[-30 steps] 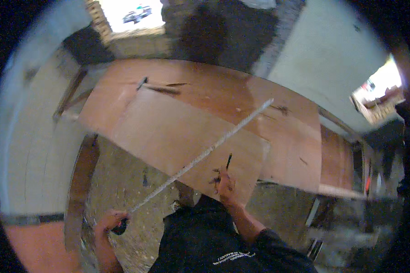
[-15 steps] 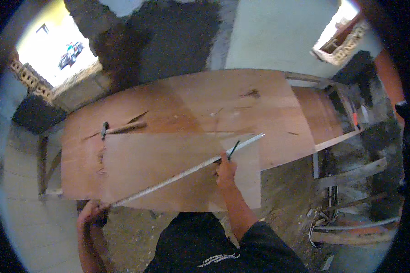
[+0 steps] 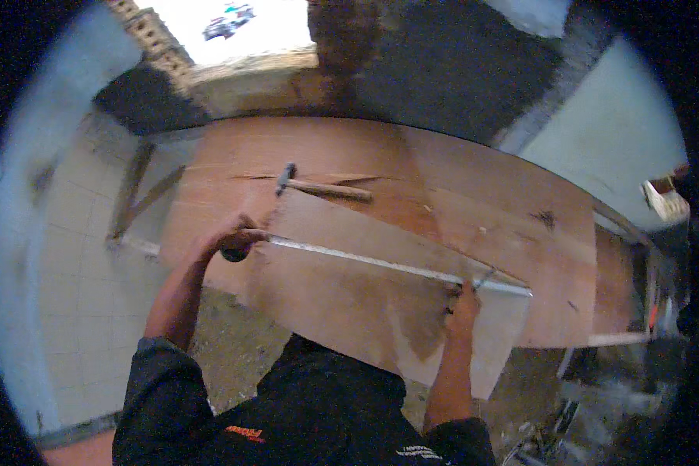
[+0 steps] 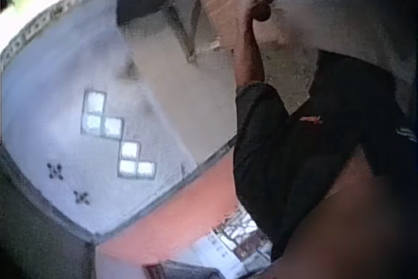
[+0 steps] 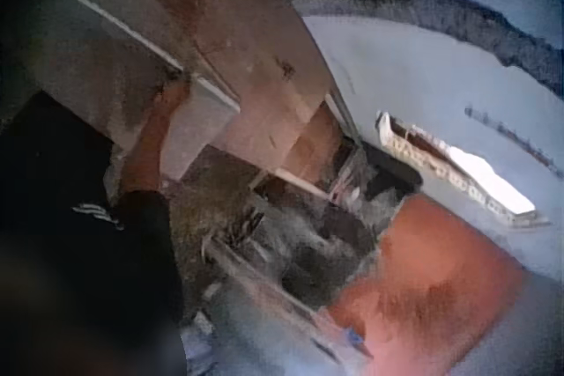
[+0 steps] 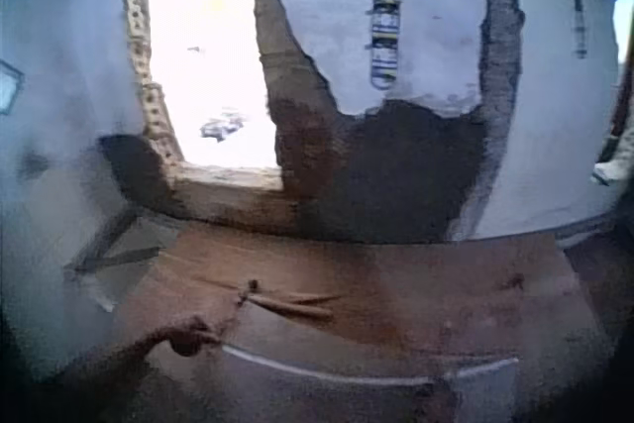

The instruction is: The person measures and marks a wooden plank with a tape measure and pencil, then uses a hammer to drive nails into a wooden frame. The person also uses a hand saw to cut the plank along the marked line.

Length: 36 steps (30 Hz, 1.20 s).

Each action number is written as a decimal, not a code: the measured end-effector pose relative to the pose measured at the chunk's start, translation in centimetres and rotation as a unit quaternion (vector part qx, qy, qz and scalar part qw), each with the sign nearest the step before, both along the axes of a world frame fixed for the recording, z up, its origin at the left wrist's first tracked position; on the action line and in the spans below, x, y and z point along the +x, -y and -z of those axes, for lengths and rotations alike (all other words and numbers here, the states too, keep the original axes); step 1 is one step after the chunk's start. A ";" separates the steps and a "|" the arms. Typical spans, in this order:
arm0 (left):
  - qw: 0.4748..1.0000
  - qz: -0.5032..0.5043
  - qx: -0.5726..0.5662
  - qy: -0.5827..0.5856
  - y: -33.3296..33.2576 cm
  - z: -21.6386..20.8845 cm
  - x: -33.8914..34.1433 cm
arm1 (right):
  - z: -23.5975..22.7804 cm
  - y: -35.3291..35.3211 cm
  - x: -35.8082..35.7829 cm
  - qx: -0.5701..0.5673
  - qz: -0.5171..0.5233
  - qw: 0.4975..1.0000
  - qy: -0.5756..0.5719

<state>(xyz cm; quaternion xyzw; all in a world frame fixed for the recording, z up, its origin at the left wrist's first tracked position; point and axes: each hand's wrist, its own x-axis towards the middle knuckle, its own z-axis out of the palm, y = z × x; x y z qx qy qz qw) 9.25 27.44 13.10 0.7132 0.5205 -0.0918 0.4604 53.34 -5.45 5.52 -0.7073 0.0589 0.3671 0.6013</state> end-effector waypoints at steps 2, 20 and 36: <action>0.991 -0.060 -0.121 -0.021 -2.0 1.3 1.2 | 1.8 0.0 0.3 -0.025 -0.013 0.999 0.031; 0.938 0.198 0.277 -0.070 -8.9 3.7 8.3 | -0.6 -8.6 -12.6 0.084 0.141 0.985 0.052; 0.934 0.177 0.300 -0.081 -7.6 2.6 7.6 | -2.9 -24.9 -15.3 0.078 -0.253 0.922 0.284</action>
